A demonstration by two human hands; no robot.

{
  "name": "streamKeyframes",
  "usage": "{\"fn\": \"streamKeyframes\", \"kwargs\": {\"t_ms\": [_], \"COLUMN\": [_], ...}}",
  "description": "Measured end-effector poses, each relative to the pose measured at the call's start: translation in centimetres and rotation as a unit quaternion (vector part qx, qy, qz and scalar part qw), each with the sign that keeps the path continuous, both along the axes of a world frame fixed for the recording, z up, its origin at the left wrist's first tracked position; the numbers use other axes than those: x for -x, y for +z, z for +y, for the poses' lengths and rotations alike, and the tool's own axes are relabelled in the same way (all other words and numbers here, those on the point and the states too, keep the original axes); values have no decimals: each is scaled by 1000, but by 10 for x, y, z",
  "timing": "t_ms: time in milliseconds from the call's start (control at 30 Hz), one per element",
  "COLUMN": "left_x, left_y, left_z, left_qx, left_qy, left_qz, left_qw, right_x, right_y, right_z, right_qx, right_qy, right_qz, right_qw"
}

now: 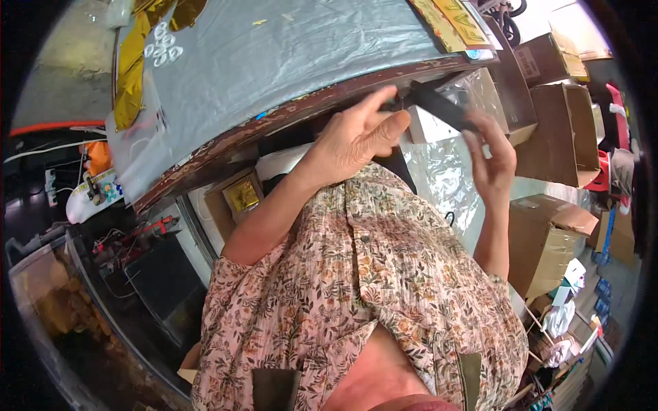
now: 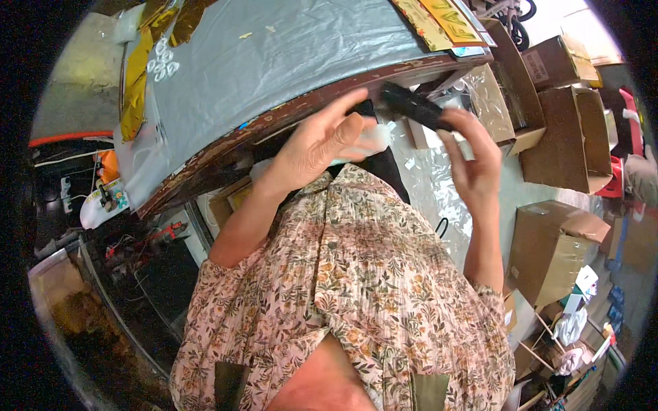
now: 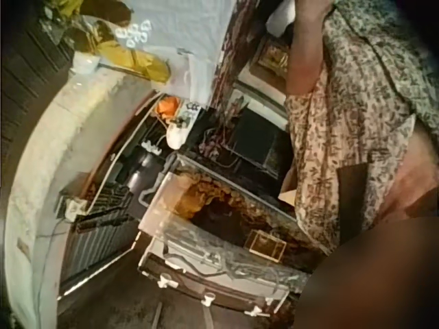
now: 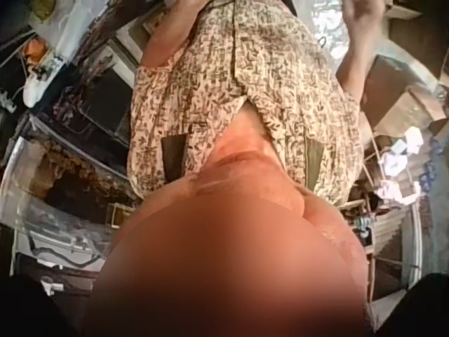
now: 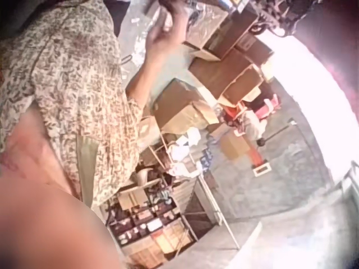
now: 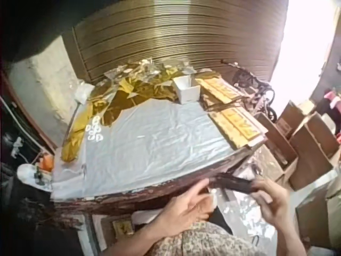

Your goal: Assembling small components using string and gold foil sheets at a workstation.

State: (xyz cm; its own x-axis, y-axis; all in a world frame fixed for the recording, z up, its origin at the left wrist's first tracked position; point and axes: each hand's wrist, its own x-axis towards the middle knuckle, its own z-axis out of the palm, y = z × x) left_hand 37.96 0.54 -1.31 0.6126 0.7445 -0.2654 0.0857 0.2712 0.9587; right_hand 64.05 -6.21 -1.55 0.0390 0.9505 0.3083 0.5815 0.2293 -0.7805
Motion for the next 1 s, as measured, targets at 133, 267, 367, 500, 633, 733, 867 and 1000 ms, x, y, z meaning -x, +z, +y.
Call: {"fn": "streamKeyframes", "kwargs": {"t_ms": [133, 267, 367, 500, 633, 733, 867, 1000], "left_x": [6, 50, 93, 117, 68, 64, 69, 67], "left_y": [13, 30, 31, -14, -24, -25, -22, -20], "left_z": [12, 42, 105, 168, 204, 204, 184, 180], "left_qx": [-3, -138, -306, -470, -510, -490, -448, -387], "left_qy": [58, 42, 186, 243, 263, 243, 257, 247], "left_qz": [-93, -3, 341, 527, 515, 455, 407, 407], "left_qw": [994, 990, 869, 665, 637, 702, 753, 790], "right_x": [32, 28, 22, 19, 14, 12, 8, -3], "right_y": [24, 29, 18, -3, -13, -16, -12, -9], "right_z": [28, 20, 14, 10, 21, 21, 16, 36], "right_qx": [-153, -117, -26, 105, 94, 34, 23, -122], "right_qy": [143, 121, 140, 137, 126, 102, 80, -12], "right_qz": [-70, 23, 256, 335, 342, 325, 296, 207], "right_qw": [975, 985, 956, 926, 926, 940, 951, 971]}}
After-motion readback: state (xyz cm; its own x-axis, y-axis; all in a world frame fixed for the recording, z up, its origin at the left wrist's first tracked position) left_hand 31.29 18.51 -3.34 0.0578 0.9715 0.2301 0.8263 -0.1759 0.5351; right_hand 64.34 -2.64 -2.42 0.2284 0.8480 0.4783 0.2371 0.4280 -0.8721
